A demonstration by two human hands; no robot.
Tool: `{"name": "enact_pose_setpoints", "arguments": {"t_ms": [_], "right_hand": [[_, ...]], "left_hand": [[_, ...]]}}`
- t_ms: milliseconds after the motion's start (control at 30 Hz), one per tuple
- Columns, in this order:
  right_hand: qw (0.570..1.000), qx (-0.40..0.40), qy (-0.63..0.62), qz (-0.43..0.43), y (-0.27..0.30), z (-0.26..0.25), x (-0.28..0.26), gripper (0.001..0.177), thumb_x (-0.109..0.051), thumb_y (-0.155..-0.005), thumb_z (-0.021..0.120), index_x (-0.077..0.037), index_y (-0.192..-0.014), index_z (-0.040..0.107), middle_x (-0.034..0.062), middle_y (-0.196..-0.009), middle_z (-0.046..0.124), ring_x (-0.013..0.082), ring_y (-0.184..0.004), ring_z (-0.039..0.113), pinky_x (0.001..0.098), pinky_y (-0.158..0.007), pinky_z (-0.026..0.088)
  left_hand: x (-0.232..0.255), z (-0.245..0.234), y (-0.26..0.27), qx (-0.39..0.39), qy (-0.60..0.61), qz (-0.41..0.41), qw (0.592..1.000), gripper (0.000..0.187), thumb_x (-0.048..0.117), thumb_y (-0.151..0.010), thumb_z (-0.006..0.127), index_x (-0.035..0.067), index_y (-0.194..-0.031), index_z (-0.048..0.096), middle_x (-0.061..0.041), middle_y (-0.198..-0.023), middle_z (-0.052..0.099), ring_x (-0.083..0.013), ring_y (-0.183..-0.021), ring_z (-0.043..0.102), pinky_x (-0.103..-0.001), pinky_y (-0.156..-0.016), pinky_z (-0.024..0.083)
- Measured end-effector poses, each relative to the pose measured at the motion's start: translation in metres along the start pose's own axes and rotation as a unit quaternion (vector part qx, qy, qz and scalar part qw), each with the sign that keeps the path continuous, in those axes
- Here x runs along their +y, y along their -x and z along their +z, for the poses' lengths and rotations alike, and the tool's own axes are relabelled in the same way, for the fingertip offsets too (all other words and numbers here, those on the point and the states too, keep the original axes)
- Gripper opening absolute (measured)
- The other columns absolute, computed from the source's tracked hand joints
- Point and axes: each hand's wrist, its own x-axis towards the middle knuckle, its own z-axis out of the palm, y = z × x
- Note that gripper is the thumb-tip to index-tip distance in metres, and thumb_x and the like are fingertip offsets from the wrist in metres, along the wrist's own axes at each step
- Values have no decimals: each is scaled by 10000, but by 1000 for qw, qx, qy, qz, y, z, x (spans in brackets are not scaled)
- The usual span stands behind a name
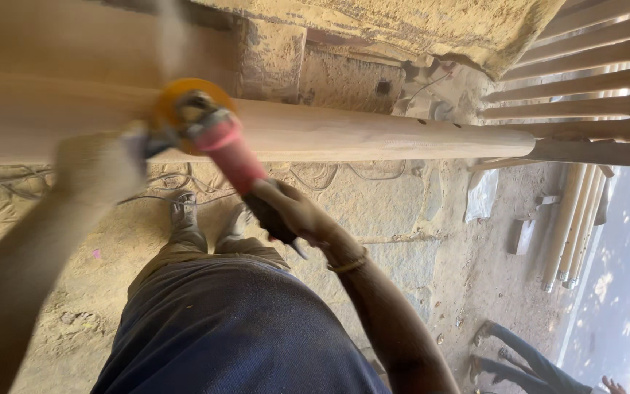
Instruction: The person uses an angle grinder with a sanding disc to smooth the surface of a long wooden log. They move the tool along the length of the log, generating sawdust, and reposition their hands to maintain control over the tool.
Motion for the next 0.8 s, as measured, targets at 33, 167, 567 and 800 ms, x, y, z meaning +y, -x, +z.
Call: {"name": "enact_pose_setpoints", "arguments": {"t_ms": [33, 167, 567, 800], "right_hand": [[999, 31, -13, 12, 13, -15, 9, 777, -604, -927, 551, 41, -1354, 482, 117, -871, 583, 165, -619, 600, 285, -483, 561], [991, 117, -54, 38, 63, -77, 35, 686, -573, -946, 516, 10, -1306, 488, 146, -825, 608, 188, -584, 620, 293, -456, 550], [969, 212, -115, 59, 156, -284, 117, 572, -555, -957, 457, -21, -1153, 520, 162, -796, 662, 221, -554, 655, 349, -431, 546], [937, 276, -203, 63, 199, -395, 177, 623, -611, -991, 407, -17, -1114, 548, 162, -782, 649, 233, -526, 627, 345, -384, 472]], "left_hand": [[20, 9, -15, 26, 25, 35, 999, 135, 235, -1025, 557, 152, -947, 630, -67, -597, 581, -250, -526, 624, -442, -530, 521], [116, 37, -71, -35, 84, 87, 992, 128, 205, -1027, 546, 116, -989, 630, -55, -611, 609, -217, -495, 623, -405, -420, 518], [371, 102, -187, -140, 53, 183, 972, 51, 193, -972, 595, 156, -1004, 611, -36, -702, 621, -169, -546, 626, -357, -449, 542], [529, 158, -259, -131, -29, 251, 959, 184, 253, -981, 554, 83, -1049, 563, -33, -678, 556, -121, -517, 600, -288, -395, 534]]}}
